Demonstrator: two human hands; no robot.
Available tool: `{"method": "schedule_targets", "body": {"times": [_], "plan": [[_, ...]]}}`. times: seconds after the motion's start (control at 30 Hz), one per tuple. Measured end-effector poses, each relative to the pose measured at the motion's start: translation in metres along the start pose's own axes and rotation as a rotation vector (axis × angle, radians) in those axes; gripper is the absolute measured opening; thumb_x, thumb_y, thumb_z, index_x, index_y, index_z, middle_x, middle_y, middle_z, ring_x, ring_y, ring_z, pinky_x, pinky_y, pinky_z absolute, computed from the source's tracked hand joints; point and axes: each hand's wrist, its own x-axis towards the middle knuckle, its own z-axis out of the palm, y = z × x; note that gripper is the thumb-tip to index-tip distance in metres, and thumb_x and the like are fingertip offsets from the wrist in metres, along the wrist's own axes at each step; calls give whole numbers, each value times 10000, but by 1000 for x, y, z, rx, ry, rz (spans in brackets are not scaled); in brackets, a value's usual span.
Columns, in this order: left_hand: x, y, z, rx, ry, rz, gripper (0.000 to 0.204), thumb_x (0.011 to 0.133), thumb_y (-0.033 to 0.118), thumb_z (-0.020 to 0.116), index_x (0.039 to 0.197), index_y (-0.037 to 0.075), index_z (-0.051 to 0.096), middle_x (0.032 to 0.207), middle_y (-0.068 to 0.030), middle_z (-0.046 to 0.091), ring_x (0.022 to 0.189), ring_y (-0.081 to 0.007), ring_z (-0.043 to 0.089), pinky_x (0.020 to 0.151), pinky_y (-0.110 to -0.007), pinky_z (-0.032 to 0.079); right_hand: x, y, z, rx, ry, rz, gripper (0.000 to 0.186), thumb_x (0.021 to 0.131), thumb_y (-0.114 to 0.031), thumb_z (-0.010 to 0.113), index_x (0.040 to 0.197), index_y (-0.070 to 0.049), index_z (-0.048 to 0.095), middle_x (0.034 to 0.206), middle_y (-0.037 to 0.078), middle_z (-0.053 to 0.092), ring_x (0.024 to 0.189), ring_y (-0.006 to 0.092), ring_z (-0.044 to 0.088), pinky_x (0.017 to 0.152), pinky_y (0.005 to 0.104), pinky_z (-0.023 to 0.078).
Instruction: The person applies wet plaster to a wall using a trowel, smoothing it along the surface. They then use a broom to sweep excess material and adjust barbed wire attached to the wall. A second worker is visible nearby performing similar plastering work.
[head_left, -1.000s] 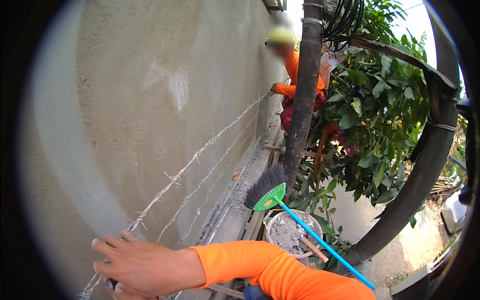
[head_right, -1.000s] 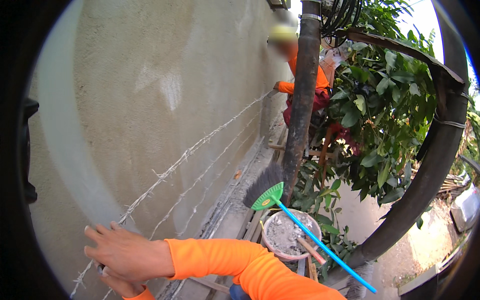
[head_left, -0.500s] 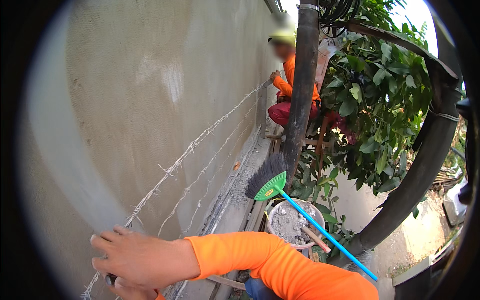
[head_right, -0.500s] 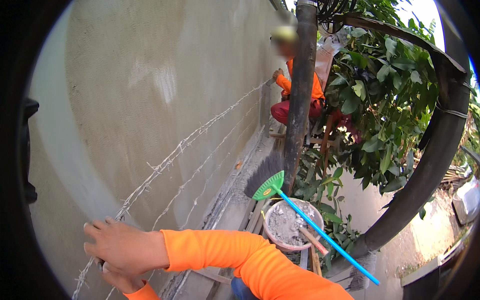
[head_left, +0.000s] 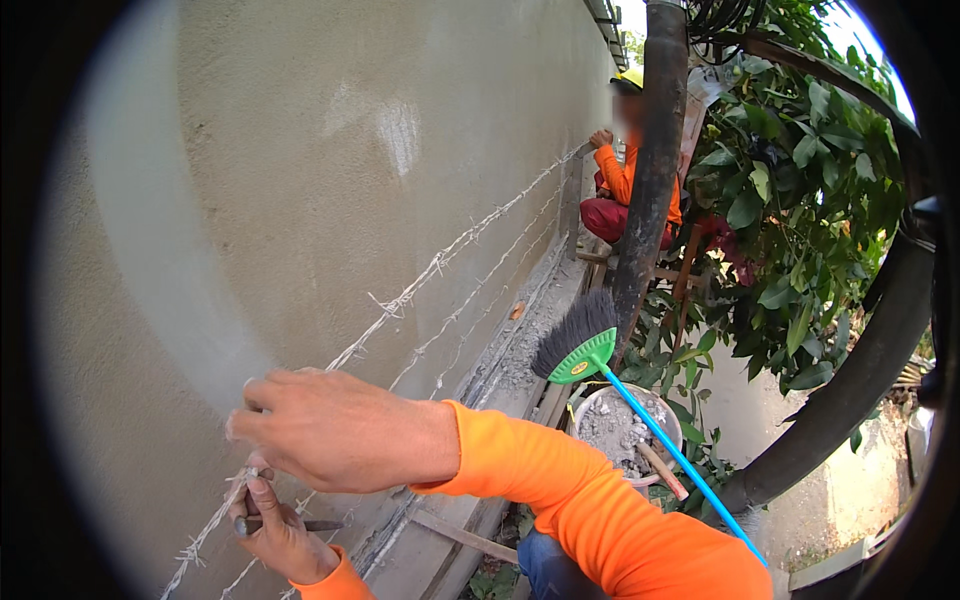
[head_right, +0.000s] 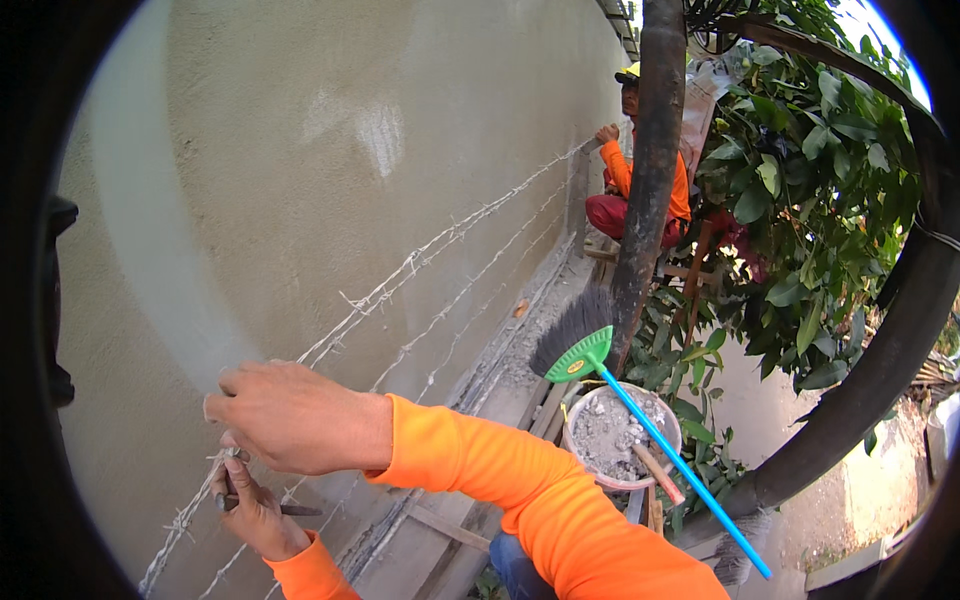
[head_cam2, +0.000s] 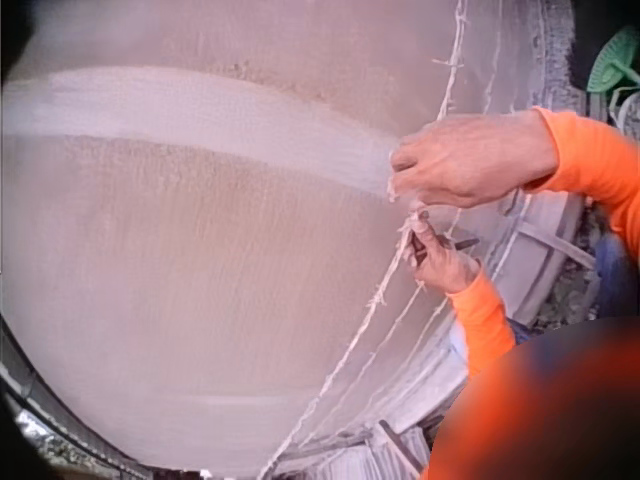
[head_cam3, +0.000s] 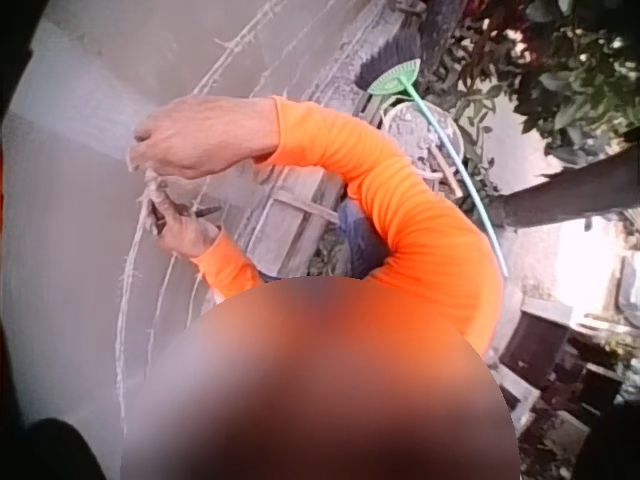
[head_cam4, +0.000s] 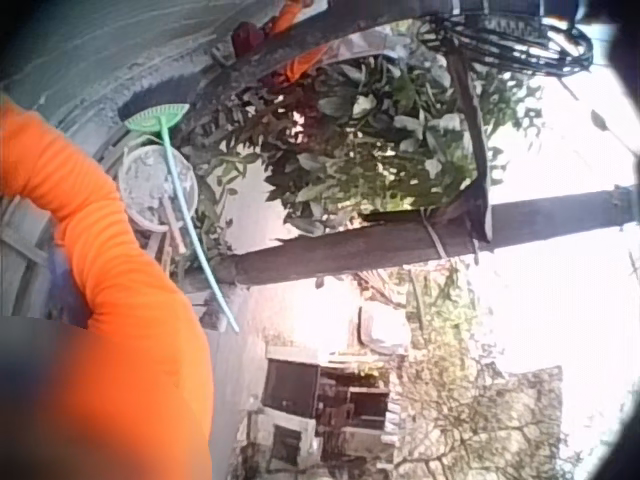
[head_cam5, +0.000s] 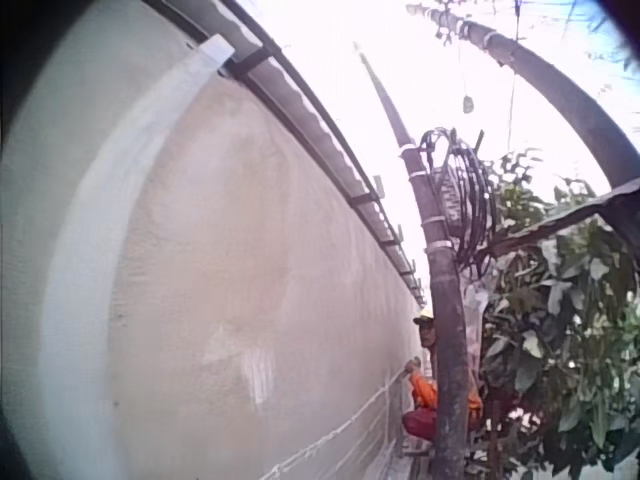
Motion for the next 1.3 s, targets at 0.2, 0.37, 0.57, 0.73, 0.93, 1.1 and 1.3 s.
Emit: {"method": "schedule_targets", "body": {"times": [0.2,0.37,0.57,0.73,0.93,1.1,1.3], "plan": [[-11,12,7,-14,-9,97,278,979,179,681,1132,-42,614,1022,-82,628,969,-145,585,905,-297,433,-37,72,-72,-157,690,105,185,953,-109,612,1116,-26,635,695,111,646,566,213,624,542,341,482],[-10,15,5,64,34,-27,315,988,211,672,1172,-34,601,980,-71,616,945,-121,552,908,-287,410,-156,196,-59,315,1091,619,262,1022,-158,539,1263,-62,579,698,10,586,536,70,519,478,232,442],[-10,11,12,63,129,-73,333,998,255,661,1154,-33,600,963,-64,607,930,-117,539,896,-278,404,-320,263,112,1093,1094,1667,472,930,-41,443,1387,-155,467,932,103,688,604,129,534,549,332,512],[-6,5,6,101,86,46,339,1001,263,656,1154,-34,596,955,-64,594,935,-116,537,864,-284,406,-343,262,134,866,874,1563,417,964,-108,544,1377,-128,494,904,72,686,594,131,547,518,324,493],[-7,-1,4,70,89,44,343,998,250,662,1203,-20,610,994,-60,614,995,-116,544,902,-278,396,-354,185,146,666,477,1507,249,984,-165,579,1214,-74,608,826,55,671,544,98,554,487,269,459],[-9,3,8,150,117,55,307,987,280,676,1100,3,611,941,-54,588,832,-99,519,744,-260,415,-302,122,98,346,195,1388,207,995,-238,613,992,-41,679,729,14,655,572,89,566,528,279,463],[-5,1,8,88,70,144,269,972,257,696,1062,14,624,914,-29,591,777,-77,497,692,-229,405,-174,-6,11,-111,37,566,308,989,-250,613,773,-32,596,671,137,515,621,341,536,564,405,427]]}}
